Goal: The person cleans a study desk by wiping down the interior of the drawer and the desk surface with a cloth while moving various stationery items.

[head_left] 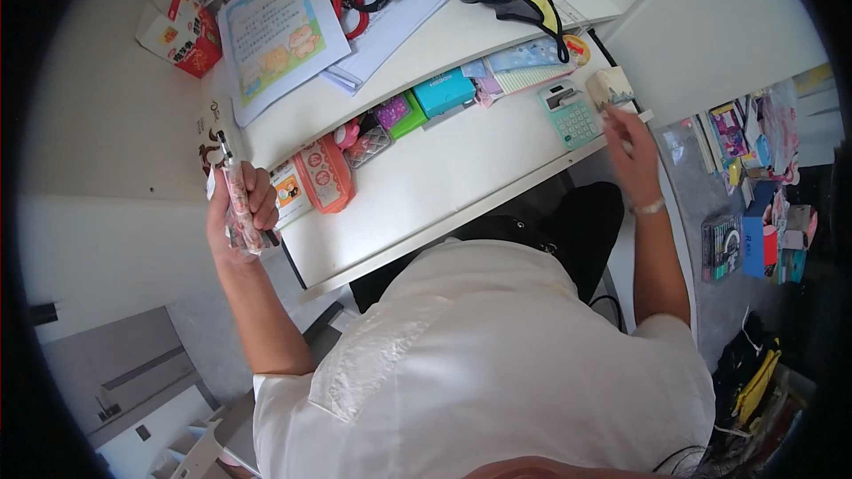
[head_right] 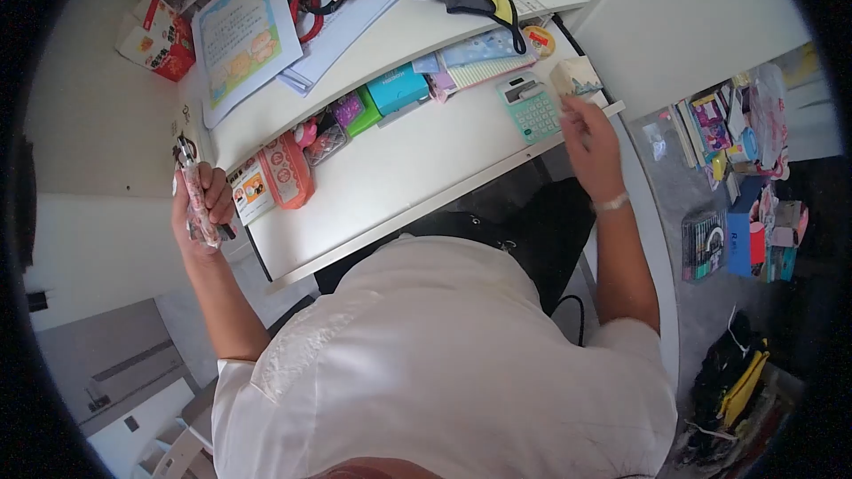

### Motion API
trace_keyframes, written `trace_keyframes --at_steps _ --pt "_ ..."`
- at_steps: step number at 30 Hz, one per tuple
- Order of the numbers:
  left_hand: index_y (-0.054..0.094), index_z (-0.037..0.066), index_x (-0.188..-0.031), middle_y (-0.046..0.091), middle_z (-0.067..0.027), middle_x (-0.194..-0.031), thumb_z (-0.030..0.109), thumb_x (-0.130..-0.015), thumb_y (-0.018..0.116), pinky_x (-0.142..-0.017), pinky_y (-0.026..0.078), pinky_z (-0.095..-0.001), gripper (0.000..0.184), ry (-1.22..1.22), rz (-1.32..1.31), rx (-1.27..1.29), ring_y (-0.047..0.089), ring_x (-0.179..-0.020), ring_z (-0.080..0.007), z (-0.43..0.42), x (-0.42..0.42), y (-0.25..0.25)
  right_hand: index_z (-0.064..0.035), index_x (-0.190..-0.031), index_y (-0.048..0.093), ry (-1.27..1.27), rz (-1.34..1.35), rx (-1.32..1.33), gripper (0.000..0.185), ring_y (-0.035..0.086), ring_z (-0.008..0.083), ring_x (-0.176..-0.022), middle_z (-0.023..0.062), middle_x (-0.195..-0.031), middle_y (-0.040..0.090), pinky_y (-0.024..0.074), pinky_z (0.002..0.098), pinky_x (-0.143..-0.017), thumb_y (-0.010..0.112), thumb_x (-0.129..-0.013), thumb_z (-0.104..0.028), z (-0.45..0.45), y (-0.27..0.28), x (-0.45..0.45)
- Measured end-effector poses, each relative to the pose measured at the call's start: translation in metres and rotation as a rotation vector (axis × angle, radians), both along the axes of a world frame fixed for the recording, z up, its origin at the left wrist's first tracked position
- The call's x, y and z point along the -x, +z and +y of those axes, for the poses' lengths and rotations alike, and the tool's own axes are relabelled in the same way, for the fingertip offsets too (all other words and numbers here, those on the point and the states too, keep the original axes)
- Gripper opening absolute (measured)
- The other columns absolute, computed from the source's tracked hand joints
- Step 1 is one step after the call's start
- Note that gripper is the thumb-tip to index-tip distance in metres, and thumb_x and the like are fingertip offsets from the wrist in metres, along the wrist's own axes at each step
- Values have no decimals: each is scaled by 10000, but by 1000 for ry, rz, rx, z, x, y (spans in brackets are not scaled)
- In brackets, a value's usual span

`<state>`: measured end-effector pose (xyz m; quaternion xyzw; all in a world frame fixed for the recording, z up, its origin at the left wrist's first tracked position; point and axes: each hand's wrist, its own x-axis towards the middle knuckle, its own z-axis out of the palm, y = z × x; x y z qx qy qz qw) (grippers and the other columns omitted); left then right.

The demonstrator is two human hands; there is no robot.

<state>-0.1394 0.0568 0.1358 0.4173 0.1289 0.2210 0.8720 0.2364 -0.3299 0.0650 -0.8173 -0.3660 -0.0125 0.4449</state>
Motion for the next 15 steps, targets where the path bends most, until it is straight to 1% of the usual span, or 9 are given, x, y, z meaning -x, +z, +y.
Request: trace_keyframes --at_steps 2,3,5,6,7,8,10,12,15 --pt "458 36 -885 415 -43 -698 450 -1040 392 -429 353 -248 447 -47 -8 -7 404 -505 -126 0 -4 3 -3 -1034 618 -176 36 -8 122 593 145 -834 71 -931 624 487 284 -754 619 -945 -86 -58 -14 8" --pt "459 35 -887 417 -45 -699 455 -1038 395 -430 353 -248 451 -72 -11 -9 405 -506 -128 0 -8 2 1 -944 613 -291 53 32 111 564 128 -762 54 -847 607 475 283 -690 614 -955 -109 -95 -29 13" --pt "459 35 -891 422 -51 -701 473 -1032 402 -430 355 -249 464 -127 15 0 407 -506 -134 -1 -19 -2 -7 -843 557 -525 264 208 199 494 122 -669 46 -725 539 428 297 -611 587 -976 -151 -172 -79 37" --pt "459 35 -890 422 -51 -701 473 -1032 402 -430 356 -250 463 -154 42 -3 408 -507 -134 -1 -26 -4 -3 -811 531 -555 394 255 229 514 176 -632 83 -689 548 436 359 -602 566 -972 -162 -220 -136 57" --pt "459 36 -890 423 -51 -702 473 -1031 403 -431 356 -251 463 -183 67 -5 410 -508 -134 -1 -35 -7 -1 -884 594 -513 402 414 180 576 255 -647 134 -743 612 468 398 -638 584 -938 -173 -277 -214 87" --pt "459 37 -890 423 -51 -702 473 -1031 403 -431 357 -252 462 -214 93 -10 412 -510 -135 -3 -45 -8 -32 -955 661 -235 116 1096 219 663 248 -761 115 -834 683 520 402 -695 602 -924 -240 -316 -271 132" --pt "458 39 -889 425 -48 -698 461 -1034 401 -426 370 -249 450 -269 115 -12 413 -497 -129 -8 -65 -4 -31 -957 661 34 499 1380 220 663 250 -763 117 -838 683 520 403 -697 604 -922 -241 -343 -291 215" --pt "456 39 -889 423 -46 -692 451 -1038 397 -423 377 -246 442 -329 133 -41 412 -489 -125 -15 -86 7 -31 -959 662 -298 1036 1193 222 664 251 -765 119 -841 684 521 403 -699 605 -920 -242 -354 -275 265" --pt "432 49 -879 406 -28 -669 448 -1048 372 -412 357 -243 438 -386 175 -99 385 -462 -111 -28 -123 24 -31 -962 663 -536 1299 976 224 665 254 -768 121 -847 684 521 405 -703 607 -918 -244 -359 -266 313"
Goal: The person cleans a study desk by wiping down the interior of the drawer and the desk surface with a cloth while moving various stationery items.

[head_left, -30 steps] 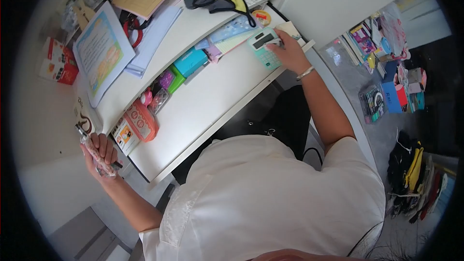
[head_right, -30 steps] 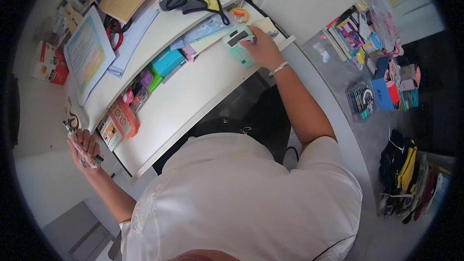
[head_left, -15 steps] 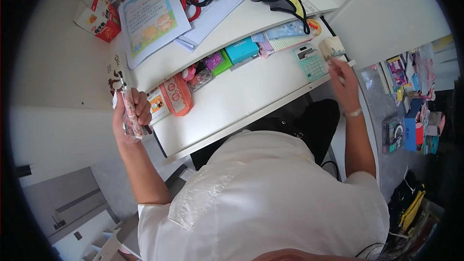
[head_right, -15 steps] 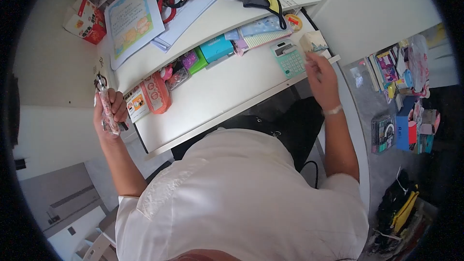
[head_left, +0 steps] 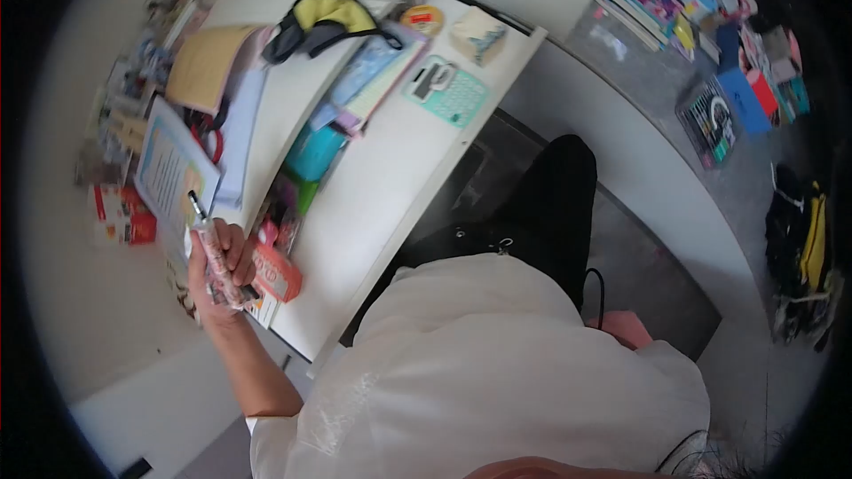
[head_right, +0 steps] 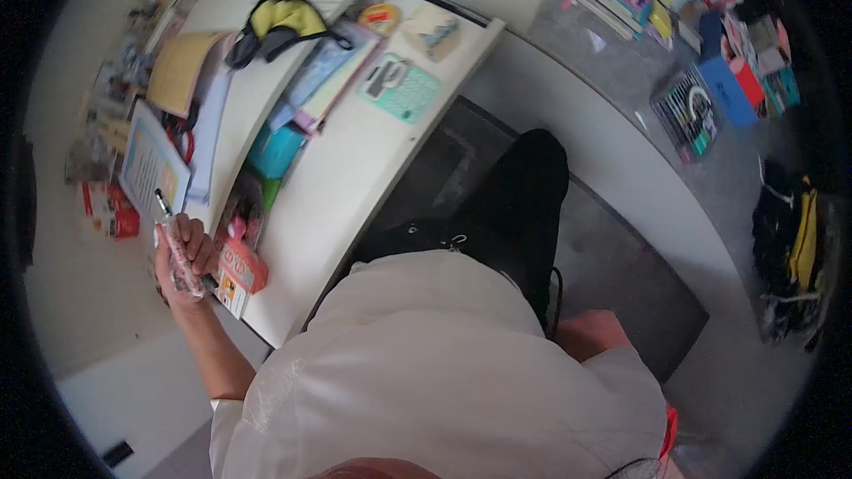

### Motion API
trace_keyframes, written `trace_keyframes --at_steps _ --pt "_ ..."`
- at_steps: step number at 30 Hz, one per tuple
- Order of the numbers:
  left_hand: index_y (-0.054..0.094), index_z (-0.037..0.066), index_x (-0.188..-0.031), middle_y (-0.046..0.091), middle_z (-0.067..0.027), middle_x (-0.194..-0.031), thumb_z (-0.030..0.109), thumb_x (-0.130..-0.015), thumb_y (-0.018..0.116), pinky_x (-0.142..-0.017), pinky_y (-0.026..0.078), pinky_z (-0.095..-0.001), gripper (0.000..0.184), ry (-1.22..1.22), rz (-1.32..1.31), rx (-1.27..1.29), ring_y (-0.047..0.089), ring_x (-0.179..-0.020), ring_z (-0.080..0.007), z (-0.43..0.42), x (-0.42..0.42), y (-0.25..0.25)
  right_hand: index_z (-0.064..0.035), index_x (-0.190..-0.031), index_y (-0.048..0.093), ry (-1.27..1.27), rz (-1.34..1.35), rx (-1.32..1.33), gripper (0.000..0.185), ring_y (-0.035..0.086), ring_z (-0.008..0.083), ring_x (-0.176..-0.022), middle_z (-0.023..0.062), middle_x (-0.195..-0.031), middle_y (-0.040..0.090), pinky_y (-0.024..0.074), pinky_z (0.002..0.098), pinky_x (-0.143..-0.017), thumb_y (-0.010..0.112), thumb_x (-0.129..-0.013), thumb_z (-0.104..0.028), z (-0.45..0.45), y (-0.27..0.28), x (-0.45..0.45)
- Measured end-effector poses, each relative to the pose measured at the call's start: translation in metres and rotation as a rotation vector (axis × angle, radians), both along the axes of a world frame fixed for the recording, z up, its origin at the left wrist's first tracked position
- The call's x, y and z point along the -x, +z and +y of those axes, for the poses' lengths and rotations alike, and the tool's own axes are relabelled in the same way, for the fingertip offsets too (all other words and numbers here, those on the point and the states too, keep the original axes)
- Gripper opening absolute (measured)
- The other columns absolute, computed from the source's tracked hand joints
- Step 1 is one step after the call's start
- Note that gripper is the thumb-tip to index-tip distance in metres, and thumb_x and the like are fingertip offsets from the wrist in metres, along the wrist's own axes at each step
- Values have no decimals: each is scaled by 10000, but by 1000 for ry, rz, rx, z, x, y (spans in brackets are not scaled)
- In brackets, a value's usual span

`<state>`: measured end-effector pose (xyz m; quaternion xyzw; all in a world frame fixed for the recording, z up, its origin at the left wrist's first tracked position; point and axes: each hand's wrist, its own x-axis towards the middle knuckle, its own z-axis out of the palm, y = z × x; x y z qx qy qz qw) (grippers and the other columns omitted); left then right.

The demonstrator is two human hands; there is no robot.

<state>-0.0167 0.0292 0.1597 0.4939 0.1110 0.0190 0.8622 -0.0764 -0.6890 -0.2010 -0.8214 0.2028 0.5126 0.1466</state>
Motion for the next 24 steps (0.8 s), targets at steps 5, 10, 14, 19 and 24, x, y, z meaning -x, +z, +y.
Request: trace_keyframes --at_steps 5,10,14,19,24 --pt "415 55 -848 409 -39 -664 462 -1028 434 -400 346 -246 446 -128 92 -34 392 -455 -117 -31 -81 21 -31 -967 665 -188 26 -88 229 666 258 -773 125 -856 685 522 406 -709 610 -914 -246 21 12 43" --pt "407 55 -837 406 -29 -658 456 -1025 453 -373 354 -229 445 -264 145 -95 393 -438 -101 -60 -168 10 -30 -971 667 -282 69 -157 234 667 262 -777 129 -865 686 523 408 -714 614 -910 -249 44 28 50" --pt "396 59 -833 408 -27 -659 455 -1031 437 -371 365 -216 445 -275 186 -119 409 -434 -95 -77 -217 16 -30 -975 668 -314 133 -171 237 668 265 -781 133 -872 686 524 410 -719 616 -906 -251 44 54 45" --pt "398 54 -837 429 -43 -663 442 -1029 453 -388 401 -222 436 -416 179 -34 437 -448 -108 -81 -242 31 -29 -980 670 -354 182 -155 243 670 270 -786 137 -881 687 525 412 -725 620 -902 -254 38 83 42" --pt "411 48 -837 443 -43 -666 440 -1021 476 -395 425 -232 437 -492 208 24 476 -452 -112 -86 -261 23 -29 -985 672 -396 201 -129 248 671 274 -791 141 -890 688 526 413 -730 623 -898 -256 39 114 57"
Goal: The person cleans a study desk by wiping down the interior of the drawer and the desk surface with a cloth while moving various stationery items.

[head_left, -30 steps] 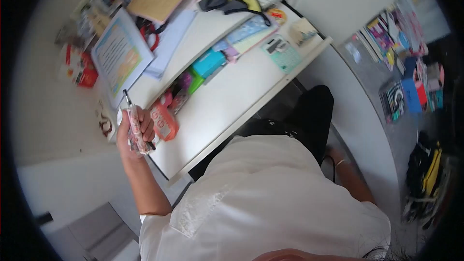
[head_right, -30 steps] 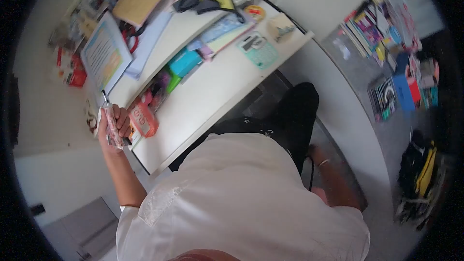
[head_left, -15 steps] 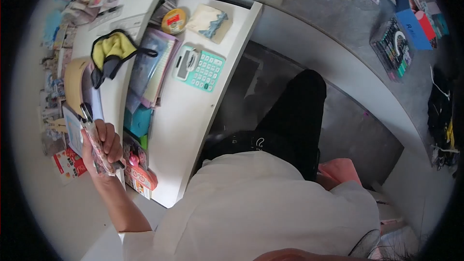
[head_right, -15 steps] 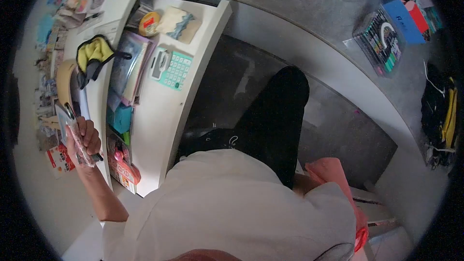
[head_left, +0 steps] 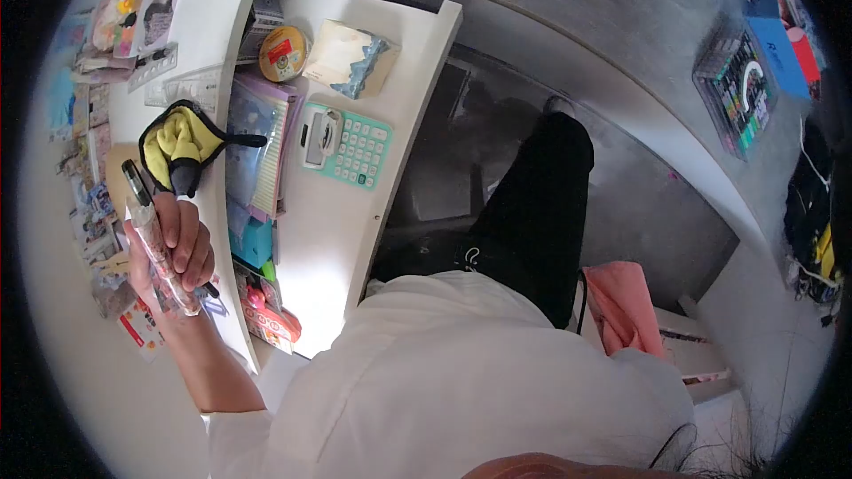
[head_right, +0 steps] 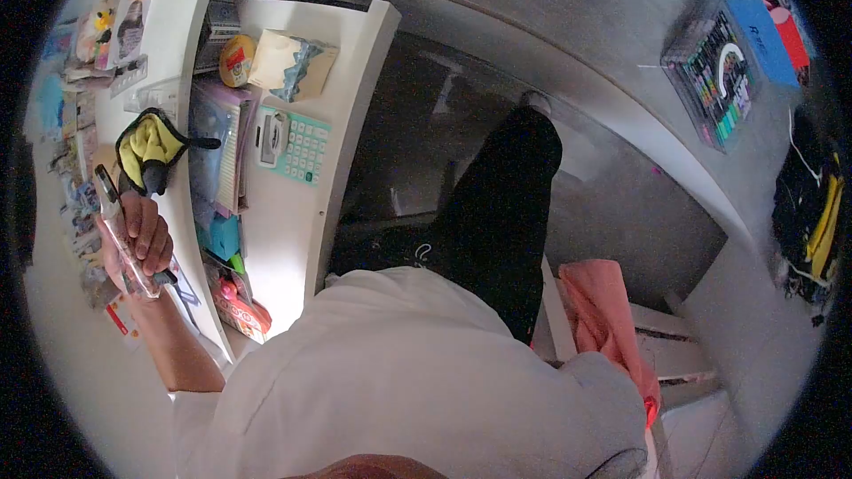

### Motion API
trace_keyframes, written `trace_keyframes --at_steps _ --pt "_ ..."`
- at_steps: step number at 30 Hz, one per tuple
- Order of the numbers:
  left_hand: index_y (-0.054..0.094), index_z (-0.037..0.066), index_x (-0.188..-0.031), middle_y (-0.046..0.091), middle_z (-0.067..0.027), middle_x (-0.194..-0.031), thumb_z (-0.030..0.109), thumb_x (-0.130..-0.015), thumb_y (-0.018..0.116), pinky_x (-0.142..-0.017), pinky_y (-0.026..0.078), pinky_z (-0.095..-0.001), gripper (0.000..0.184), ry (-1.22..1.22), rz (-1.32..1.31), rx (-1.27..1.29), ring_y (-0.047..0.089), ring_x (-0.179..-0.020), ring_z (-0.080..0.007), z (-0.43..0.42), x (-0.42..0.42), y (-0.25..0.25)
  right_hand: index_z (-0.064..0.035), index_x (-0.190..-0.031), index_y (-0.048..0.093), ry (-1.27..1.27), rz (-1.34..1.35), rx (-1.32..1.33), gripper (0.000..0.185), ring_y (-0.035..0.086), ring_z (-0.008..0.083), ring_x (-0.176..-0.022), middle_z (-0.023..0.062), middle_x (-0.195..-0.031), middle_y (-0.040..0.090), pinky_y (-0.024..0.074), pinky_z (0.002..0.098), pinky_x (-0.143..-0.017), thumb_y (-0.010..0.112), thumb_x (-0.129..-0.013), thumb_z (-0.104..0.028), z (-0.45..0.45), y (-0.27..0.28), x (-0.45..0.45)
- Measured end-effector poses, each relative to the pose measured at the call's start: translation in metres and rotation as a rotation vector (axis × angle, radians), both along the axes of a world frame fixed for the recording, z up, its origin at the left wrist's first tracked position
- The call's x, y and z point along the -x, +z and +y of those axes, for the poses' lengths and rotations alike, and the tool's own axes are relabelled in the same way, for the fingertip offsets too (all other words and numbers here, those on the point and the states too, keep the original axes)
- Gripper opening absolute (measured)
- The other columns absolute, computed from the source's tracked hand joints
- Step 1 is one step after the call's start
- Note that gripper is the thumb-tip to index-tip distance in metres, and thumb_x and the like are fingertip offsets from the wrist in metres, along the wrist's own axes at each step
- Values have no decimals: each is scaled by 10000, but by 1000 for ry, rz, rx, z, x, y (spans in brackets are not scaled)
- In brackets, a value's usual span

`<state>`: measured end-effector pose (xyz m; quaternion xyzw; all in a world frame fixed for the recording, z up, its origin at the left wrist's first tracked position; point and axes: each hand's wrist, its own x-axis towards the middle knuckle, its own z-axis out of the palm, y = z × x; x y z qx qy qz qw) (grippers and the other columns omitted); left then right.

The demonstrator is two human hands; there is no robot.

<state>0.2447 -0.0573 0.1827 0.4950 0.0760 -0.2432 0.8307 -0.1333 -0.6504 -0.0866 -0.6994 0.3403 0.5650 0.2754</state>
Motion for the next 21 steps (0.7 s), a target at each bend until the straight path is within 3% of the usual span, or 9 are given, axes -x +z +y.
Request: trace_keyframes --at_steps 7,12,21 --pt "449 49 -810 457 -45 -642 479 -994 512 -388 428 -219 472 -93 25 69 459 -411 -109 -5 -3 -22 -28 -991 675 -34 51 23 256 673 279 -797 147 -902 689 527 416 -738 628 -892 -260 18 35 19" --pt "450 48 -805 442 -36 -636 491 -991 513 -359 367 -211 485 -9 73 58 428 -425 -97 2 8 -9 -28 -996 677 -9 67 35 262 674 284 -802 151 -911 690 528 418 -744 631 -888 -262 20 54 6" --pt "462 22 -787 422 -56 -620 498 -978 531 -353 351 -229 517 104 132 107 389 -429 -109 26 26 16 -27 -1005 680 97 45 61 273 676 291 -811 158 -927 692 530 421 -754 637 -881 -267 16 88 -53"
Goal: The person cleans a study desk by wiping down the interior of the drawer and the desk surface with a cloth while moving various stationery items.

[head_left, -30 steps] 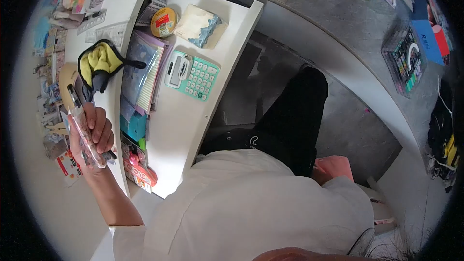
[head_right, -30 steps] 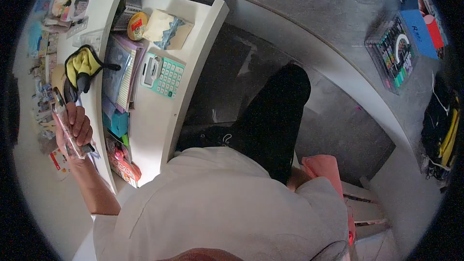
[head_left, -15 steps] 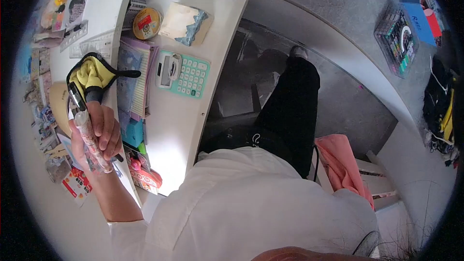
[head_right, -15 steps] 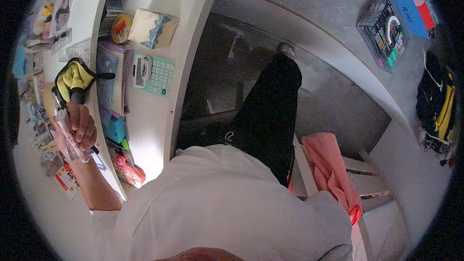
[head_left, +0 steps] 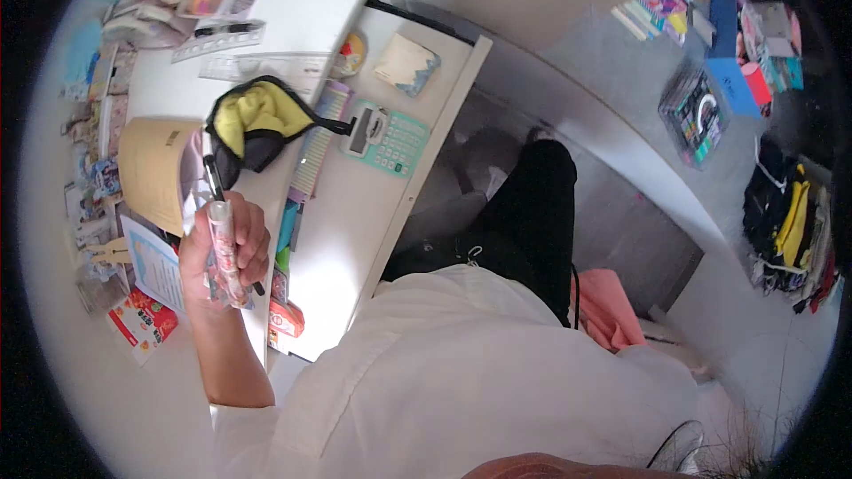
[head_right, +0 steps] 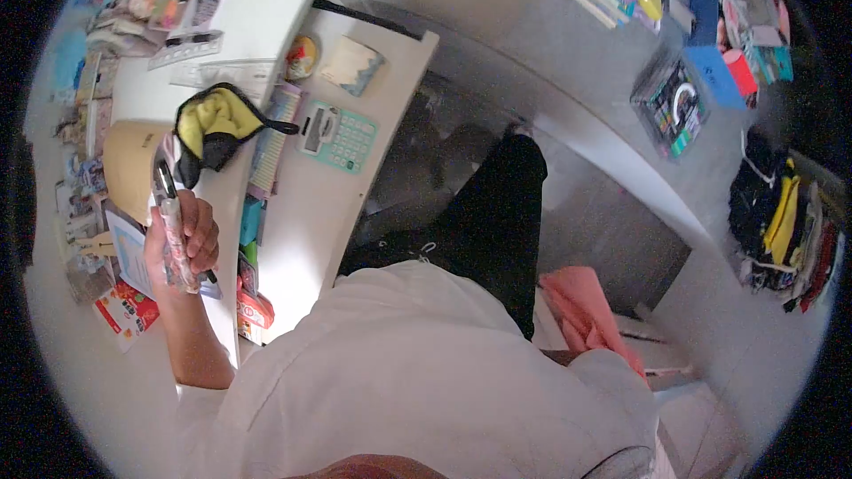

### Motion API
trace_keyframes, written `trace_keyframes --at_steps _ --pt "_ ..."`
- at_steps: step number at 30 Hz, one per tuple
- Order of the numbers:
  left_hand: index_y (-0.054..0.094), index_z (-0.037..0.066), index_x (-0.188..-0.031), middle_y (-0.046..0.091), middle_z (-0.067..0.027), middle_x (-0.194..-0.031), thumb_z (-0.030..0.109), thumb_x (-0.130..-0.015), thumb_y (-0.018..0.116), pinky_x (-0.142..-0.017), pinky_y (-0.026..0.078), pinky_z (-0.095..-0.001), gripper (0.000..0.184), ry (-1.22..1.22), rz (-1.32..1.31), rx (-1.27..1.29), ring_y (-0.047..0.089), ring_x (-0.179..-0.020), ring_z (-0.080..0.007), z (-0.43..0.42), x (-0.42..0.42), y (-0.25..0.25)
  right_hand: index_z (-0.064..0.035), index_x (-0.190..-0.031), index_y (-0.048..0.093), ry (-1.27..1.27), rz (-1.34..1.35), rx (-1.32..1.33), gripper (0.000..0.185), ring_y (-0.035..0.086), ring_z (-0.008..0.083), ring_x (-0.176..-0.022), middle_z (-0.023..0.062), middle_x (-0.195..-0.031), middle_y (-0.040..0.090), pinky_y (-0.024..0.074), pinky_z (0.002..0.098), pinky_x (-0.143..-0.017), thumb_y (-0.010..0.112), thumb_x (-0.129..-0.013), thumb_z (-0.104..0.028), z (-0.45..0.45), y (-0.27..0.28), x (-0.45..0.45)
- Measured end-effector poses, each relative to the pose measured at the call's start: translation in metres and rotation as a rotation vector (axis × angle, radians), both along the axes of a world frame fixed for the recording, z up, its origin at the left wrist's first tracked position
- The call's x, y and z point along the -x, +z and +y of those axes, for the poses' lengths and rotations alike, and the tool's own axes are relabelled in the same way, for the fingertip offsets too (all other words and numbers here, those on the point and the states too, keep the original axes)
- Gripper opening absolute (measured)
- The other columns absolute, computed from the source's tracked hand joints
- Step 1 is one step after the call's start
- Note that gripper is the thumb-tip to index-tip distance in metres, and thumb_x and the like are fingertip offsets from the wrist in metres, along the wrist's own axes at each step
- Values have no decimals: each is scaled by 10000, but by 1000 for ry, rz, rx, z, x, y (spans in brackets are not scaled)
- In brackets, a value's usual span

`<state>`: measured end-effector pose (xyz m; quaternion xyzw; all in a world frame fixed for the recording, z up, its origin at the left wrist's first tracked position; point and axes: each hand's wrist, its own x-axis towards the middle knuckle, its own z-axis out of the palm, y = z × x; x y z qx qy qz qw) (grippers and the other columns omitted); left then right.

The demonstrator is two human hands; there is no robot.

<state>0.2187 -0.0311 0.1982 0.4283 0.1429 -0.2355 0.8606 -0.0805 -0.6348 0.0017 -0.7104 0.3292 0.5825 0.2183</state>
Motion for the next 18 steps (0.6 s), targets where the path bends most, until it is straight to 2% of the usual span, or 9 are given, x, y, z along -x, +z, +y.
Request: trace_keyframes --at_steps 2,8,14,18 --pt "469 17 -792 424 -63 -620 491 -977 535 -353 355 -233 513 -8 -43 35 396 -429 -117 18 10 3 -27 -1007 681 43 -15 1 276 677 293 -812 160 -931 692 530 422 -757 638 -879 -268 0 3 -21" --pt "463 7 -798 442 -78 -651 467 -986 531 -360 372 -240 502 259 -118 53 413 -442 -133 62 58 -1 -27 -1013 683 207 -51 -2 284 678 298 -818 165 -942 693 532 424 -764 642 -874 -271 3 -6 -96" --pt "465 18 -804 431 -61 -634 479 -971 546 -369 363 -250 496 443 -82 31 418 -441 -142 74 116 5 -26 -1018 685 320 -72 3 292 680 303 -824 170 -952 694 533 427 -771 646 -869 -274 -2 12 -147" --pt "518 2 -843 469 -77 -651 487 -958 561 -388 385 -263 501 577 -63 -45 461 -459 -155 77 156 18 -26 -1022 687 397 -109 15 298 681 306 -828 173 -959 695 533 428 -775 649 -866 -276 -16 29 -186"
